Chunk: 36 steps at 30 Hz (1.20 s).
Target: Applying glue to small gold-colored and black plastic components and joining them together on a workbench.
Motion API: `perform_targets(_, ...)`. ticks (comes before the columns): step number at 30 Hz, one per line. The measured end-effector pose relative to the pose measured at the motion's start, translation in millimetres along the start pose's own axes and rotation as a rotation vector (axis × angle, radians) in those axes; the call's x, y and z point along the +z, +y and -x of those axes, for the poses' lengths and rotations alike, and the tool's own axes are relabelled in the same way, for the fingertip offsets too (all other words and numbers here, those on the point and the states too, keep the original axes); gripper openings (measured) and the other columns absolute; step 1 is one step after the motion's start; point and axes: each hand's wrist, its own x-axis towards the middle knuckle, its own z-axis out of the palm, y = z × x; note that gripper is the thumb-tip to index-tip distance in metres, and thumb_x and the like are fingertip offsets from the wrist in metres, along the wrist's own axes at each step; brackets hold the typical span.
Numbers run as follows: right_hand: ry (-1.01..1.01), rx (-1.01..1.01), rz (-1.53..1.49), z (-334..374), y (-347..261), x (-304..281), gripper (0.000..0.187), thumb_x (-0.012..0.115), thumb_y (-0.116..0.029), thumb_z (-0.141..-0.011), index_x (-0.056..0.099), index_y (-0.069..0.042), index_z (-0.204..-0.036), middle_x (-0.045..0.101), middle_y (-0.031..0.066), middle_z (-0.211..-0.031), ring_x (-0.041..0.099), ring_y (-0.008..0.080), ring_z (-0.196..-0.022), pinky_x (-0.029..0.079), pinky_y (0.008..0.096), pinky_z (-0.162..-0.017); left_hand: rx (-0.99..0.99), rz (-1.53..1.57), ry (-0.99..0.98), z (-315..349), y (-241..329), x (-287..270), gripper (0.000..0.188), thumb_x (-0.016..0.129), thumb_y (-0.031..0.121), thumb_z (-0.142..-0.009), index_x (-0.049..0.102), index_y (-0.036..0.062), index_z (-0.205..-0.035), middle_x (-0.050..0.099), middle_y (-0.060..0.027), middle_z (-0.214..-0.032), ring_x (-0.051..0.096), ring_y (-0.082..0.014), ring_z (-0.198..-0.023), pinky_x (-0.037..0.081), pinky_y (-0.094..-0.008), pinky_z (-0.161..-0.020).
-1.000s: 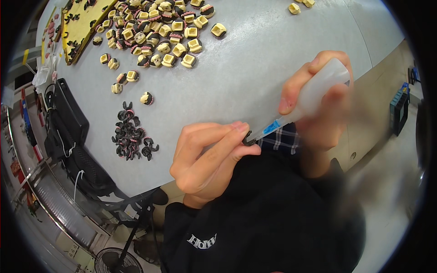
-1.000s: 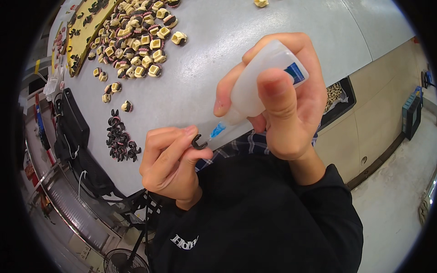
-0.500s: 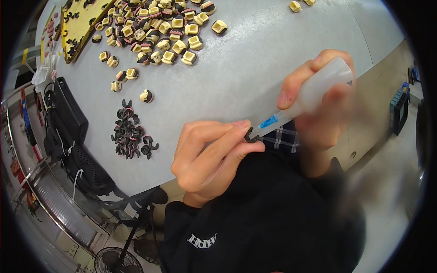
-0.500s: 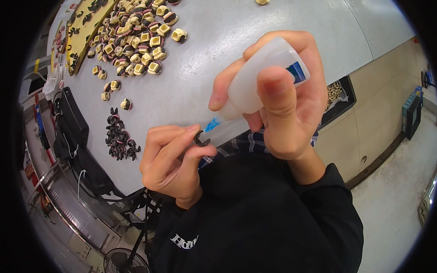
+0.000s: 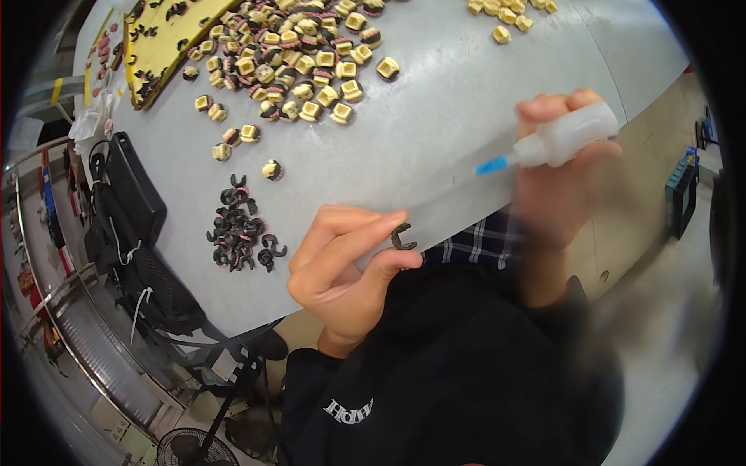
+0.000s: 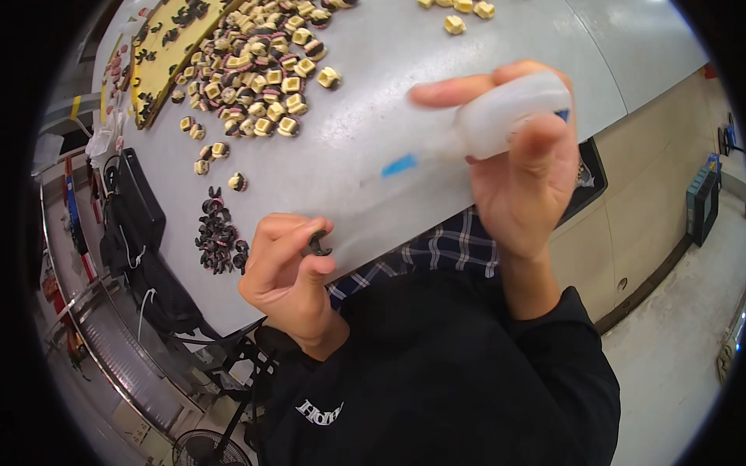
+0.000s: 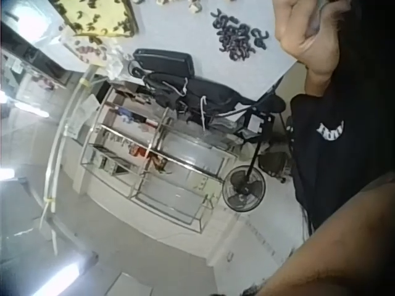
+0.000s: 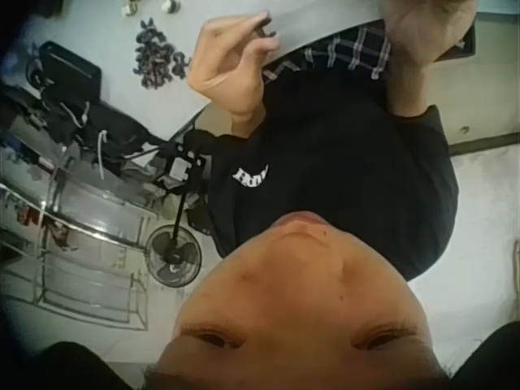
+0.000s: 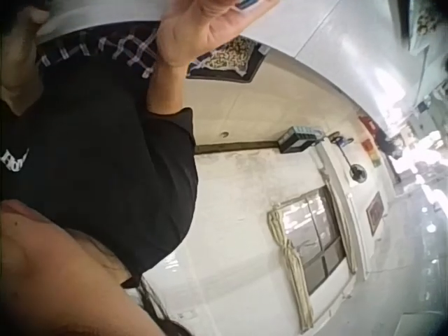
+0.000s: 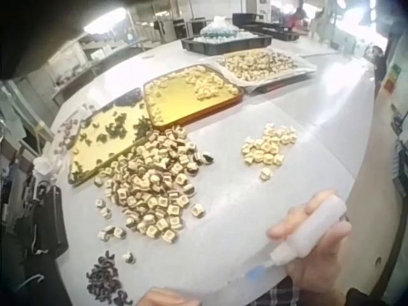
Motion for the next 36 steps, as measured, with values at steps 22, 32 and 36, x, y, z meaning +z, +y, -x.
perform_targets(22, -0.444, 0.013, 0.814, -28, -33, -24, 0.040, 0.059, 0.009, -0.078, 0.048, -0.003, -0.115, 0.052, 0.0147, -0.113, 0.052, 0.0246, -0.107, 0.044, 0.0364, -0.091, -0.007, 0.100, 0.023, -2, 3, -9, 0.030, 0.076, -0.001, -0.065, 0.068, -0.0006, -0.093, 0.062, -0.0098, -0.084, 0.058, -0.0179, -0.076, 0.046, -0.0255, -0.068)
perform_targets(32, -0.459, -0.232, 1.267, -91, -26, -38, 0.023, 0.064, -0.001, -0.079, 0.058, 0.000, -0.101, 0.061, 0.0064, -0.099, 0.058, 0.0149, -0.092, 0.046, 0.0275, -0.079, 0.059, 0.049, 0.035, -4, 4, -6, 0.030, 0.075, -0.003, -0.064, 0.068, 0.0003, -0.093, 0.062, -0.0104, -0.087, 0.060, -0.0186, -0.078, 0.047, -0.0260, -0.068)
perform_targets(36, -0.435, -0.221, 1.300, -89, -21, -44, 0.021, 0.063, 0.000, -0.079, 0.059, -0.001, -0.100, 0.062, 0.0073, -0.095, 0.060, 0.0137, -0.082, 0.048, 0.0264, -0.074, 0.060, 0.053, 0.027, -4, 4, -5, 0.029, 0.075, -0.001, -0.066, 0.067, -0.0009, -0.094, 0.062, -0.0112, -0.088, 0.059, -0.0195, -0.081, 0.047, -0.0273, -0.072)
